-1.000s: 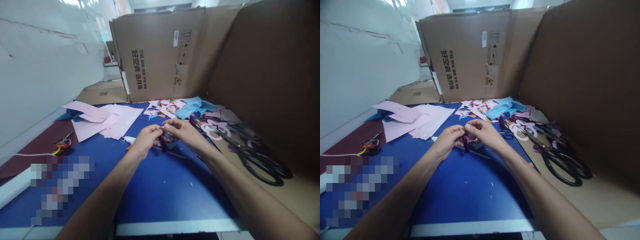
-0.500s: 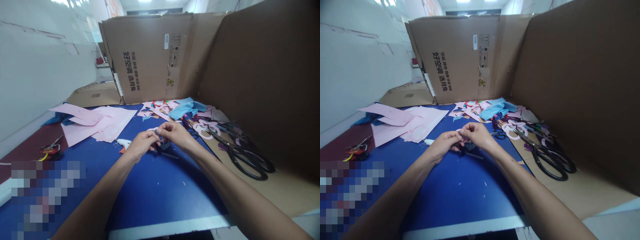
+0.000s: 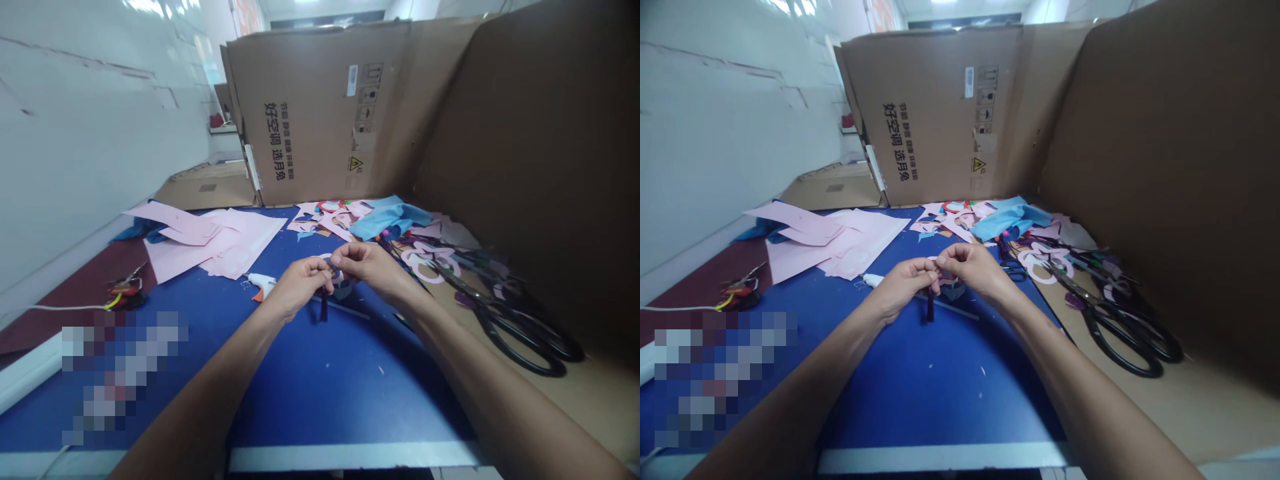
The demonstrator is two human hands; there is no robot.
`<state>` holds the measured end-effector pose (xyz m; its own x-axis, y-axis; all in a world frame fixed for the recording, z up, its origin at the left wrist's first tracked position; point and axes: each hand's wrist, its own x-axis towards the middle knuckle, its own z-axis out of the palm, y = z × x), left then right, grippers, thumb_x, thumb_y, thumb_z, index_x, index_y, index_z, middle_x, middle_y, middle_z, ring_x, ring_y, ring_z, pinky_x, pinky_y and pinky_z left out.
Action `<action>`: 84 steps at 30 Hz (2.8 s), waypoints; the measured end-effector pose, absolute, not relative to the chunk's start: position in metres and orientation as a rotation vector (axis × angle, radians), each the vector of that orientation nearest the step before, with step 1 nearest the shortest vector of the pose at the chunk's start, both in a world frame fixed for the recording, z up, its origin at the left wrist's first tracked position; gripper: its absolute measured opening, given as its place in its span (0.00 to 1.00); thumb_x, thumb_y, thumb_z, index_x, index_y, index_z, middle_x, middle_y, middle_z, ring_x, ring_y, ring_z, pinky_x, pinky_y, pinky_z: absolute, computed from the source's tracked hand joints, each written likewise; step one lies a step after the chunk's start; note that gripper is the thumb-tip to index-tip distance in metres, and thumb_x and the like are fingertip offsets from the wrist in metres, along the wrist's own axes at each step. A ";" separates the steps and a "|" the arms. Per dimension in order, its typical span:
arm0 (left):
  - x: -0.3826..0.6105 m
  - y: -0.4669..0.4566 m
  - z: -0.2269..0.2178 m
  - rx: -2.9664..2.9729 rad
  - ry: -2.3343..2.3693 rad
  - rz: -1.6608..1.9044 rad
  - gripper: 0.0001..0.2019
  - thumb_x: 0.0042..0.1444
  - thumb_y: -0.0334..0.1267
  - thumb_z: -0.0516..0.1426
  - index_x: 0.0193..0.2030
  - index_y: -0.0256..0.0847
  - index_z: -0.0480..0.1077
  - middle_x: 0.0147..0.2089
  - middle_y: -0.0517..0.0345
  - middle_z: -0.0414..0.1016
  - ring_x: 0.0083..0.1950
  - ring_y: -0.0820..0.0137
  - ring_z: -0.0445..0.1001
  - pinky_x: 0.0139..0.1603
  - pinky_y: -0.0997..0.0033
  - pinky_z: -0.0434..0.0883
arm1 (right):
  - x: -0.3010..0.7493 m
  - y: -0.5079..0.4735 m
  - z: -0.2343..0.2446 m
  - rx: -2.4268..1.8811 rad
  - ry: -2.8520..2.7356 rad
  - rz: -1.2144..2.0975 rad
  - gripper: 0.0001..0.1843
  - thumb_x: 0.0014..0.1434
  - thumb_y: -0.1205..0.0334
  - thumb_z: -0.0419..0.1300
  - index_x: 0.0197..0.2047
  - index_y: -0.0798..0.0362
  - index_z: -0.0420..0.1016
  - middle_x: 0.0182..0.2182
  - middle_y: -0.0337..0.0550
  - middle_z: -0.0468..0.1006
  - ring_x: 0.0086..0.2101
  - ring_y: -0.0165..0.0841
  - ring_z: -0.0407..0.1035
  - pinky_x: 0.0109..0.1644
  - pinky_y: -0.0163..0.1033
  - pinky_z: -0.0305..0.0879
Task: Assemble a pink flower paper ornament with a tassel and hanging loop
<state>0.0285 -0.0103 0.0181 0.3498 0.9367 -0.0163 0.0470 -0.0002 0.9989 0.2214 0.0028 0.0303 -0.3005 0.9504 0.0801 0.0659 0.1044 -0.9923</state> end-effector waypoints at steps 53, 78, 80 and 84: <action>0.035 -0.013 0.022 1.309 1.010 1.007 0.11 0.60 0.44 0.63 0.30 0.41 0.73 0.21 0.66 0.65 0.22 0.76 0.61 0.29 0.73 0.63 | 0.230 0.008 0.027 -0.971 -1.614 1.347 0.26 0.58 0.37 0.75 0.44 0.51 0.83 0.33 0.41 0.81 0.30 0.31 0.70 0.34 0.38 0.65; 0.036 -0.013 0.017 1.291 1.013 1.002 0.18 0.56 0.28 0.62 0.54 0.40 0.75 0.34 0.60 0.82 0.25 0.76 0.72 0.28 0.75 0.64 | 0.231 0.013 0.025 -0.968 -1.528 1.156 0.30 0.59 0.31 0.72 0.37 0.50 0.74 0.28 0.37 0.76 0.27 0.30 0.66 0.32 0.38 0.65; 0.036 -0.013 0.016 1.311 0.990 0.992 0.17 0.57 0.27 0.61 0.54 0.39 0.75 0.35 0.58 0.83 0.25 0.76 0.73 0.30 0.74 0.65 | 0.232 0.013 0.025 -0.968 -1.522 1.154 0.30 0.58 0.30 0.73 0.37 0.49 0.74 0.28 0.37 0.76 0.27 0.31 0.65 0.32 0.38 0.65; 0.036 -0.013 0.018 1.303 0.971 0.988 0.17 0.58 0.26 0.60 0.54 0.39 0.74 0.33 0.59 0.83 0.25 0.76 0.73 0.32 0.74 0.69 | 0.232 0.014 0.025 -0.962 -1.517 1.152 0.30 0.58 0.30 0.73 0.37 0.49 0.74 0.28 0.37 0.76 0.26 0.30 0.65 0.31 0.38 0.65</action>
<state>0.0359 -0.0134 0.0179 0.2974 0.9547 -0.0114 -0.0280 0.0207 0.9994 0.2320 0.0136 0.0246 -0.2225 0.9478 0.2282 0.0351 0.2417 -0.9697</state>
